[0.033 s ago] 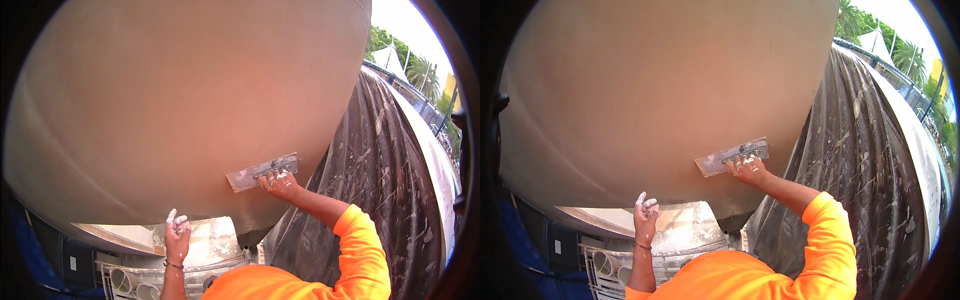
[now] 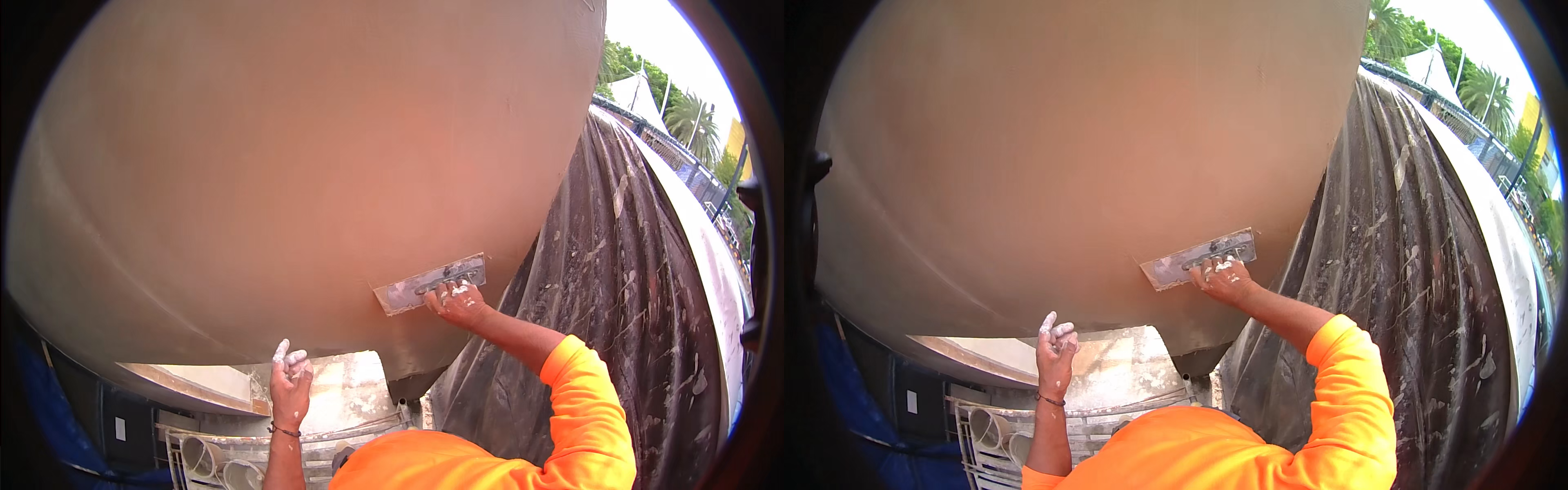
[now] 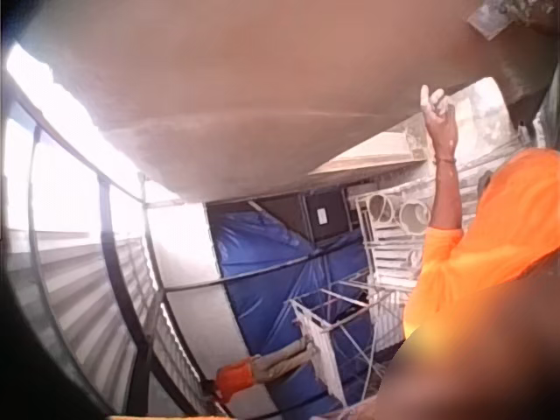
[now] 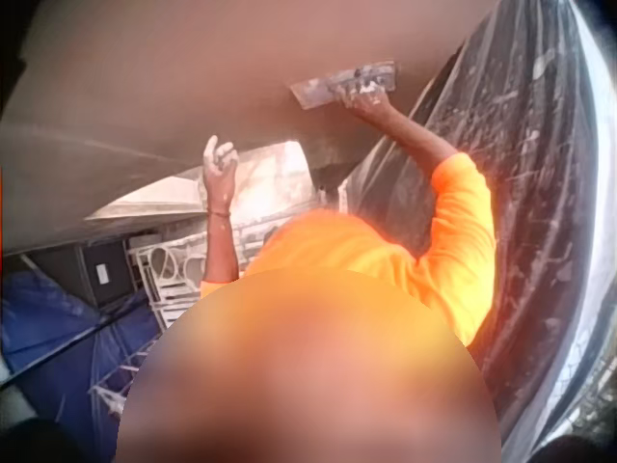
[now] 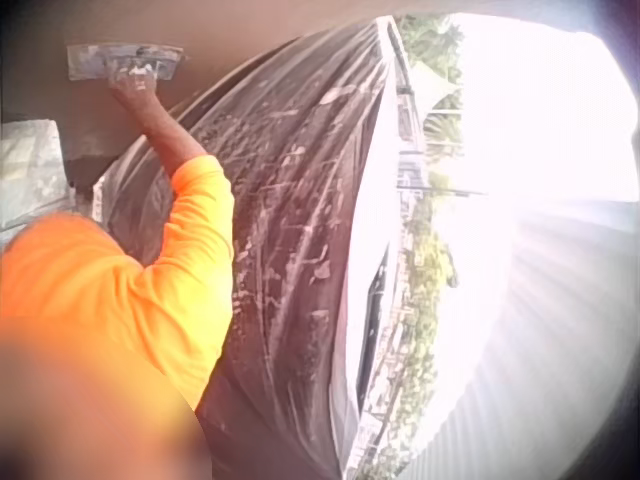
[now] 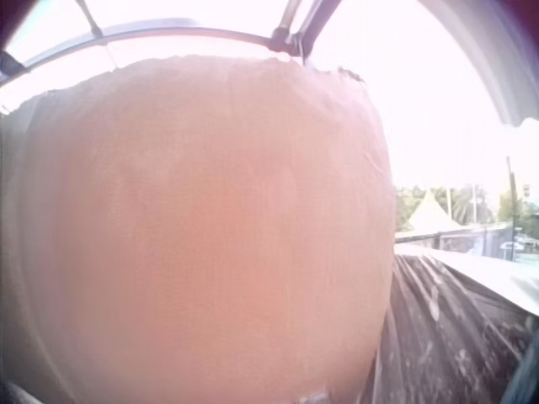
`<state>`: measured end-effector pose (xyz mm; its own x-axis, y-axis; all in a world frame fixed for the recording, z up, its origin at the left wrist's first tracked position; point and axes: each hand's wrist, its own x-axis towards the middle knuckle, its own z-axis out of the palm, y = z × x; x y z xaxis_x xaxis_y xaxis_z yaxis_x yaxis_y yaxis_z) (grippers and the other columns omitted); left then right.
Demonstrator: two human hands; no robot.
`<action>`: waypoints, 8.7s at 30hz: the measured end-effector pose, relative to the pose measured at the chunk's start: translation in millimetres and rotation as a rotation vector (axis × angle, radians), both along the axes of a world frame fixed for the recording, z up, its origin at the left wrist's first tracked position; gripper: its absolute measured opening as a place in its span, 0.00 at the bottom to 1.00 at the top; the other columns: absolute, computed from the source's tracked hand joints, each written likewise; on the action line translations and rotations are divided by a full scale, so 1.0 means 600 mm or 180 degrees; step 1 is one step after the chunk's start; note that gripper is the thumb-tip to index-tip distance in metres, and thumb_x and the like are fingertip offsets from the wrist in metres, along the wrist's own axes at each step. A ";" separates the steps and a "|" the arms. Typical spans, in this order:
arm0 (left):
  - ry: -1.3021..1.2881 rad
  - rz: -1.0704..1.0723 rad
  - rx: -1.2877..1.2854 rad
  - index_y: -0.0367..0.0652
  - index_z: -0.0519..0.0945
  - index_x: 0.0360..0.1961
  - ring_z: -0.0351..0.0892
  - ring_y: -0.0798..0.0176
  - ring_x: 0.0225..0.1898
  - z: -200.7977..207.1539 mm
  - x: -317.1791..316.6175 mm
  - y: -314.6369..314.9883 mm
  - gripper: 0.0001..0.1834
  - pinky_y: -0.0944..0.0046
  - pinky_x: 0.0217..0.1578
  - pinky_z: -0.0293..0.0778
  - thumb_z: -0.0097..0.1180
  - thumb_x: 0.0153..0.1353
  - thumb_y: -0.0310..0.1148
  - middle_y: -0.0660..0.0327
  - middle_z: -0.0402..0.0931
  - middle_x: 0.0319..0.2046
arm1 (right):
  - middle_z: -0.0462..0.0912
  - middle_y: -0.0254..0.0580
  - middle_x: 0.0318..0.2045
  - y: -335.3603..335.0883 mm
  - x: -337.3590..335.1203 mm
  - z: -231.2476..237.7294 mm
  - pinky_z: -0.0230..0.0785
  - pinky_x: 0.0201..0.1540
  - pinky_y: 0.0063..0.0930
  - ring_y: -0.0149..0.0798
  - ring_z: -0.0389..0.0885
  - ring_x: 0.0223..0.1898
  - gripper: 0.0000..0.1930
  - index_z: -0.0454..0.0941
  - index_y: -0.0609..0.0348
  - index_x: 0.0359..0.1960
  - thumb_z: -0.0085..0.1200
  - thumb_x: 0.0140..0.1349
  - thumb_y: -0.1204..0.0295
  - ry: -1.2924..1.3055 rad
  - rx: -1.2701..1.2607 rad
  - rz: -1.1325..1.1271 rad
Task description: The person applies plaster to a ceiling using a trowel and hawk. They repeatedly scoop plaster from a bucket, spread it on the ceiling, and smooth the surface with the trowel.
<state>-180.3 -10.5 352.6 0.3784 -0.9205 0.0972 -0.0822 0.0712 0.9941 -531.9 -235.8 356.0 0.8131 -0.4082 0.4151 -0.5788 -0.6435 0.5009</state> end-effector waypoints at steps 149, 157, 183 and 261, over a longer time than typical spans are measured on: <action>-0.1614 0.0343 0.2505 0.34 0.81 0.43 0.81 0.39 0.46 -0.513 -0.171 0.212 0.19 0.47 0.49 0.76 0.64 0.60 0.40 0.44 0.80 0.41 | 0.87 0.57 0.29 0.072 0.058 -0.462 0.80 0.41 0.53 0.59 0.88 0.33 0.26 0.79 0.63 0.46 0.56 0.65 0.47 0.0729 0.3402 -0.0819; -0.1507 0.1741 0.4590 0.39 0.81 0.57 0.85 0.45 0.42 -0.504 -0.057 0.693 0.25 0.51 0.46 0.79 0.67 0.59 0.38 0.47 0.83 0.41 | 0.88 0.55 0.35 -0.016 0.117 -0.579 0.81 0.46 0.50 0.54 0.89 0.41 0.20 0.80 0.61 0.50 0.52 0.66 0.58 0.0853 0.3309 -0.0704; -0.1672 0.1836 0.3299 0.33 0.79 0.57 0.83 0.36 0.49 -0.521 0.061 0.414 0.25 0.47 0.49 0.79 0.61 0.59 0.33 0.38 0.83 0.46 | 0.83 0.53 0.22 0.015 0.181 0.088 0.76 0.32 0.43 0.54 0.84 0.26 0.22 0.78 0.65 0.29 0.67 0.64 0.54 -0.2328 0.3191 0.0228; -0.1630 0.1182 0.2730 0.33 0.75 0.62 0.87 0.48 0.43 -0.515 -0.024 0.294 0.31 0.53 0.47 0.80 0.65 0.58 0.34 0.43 0.85 0.43 | 0.83 0.39 0.28 -0.109 -0.372 0.279 0.73 0.36 0.38 0.36 0.81 0.31 0.26 0.79 0.59 0.30 0.66 0.62 0.44 -0.2626 0.2367 -0.0477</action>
<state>-194.6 166.2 43.6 0.7471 -0.5922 -0.3018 -0.3775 -0.7517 0.5408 -755.2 -301.0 523.5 0.3235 -0.8497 0.4164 -0.6529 -0.5190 -0.5518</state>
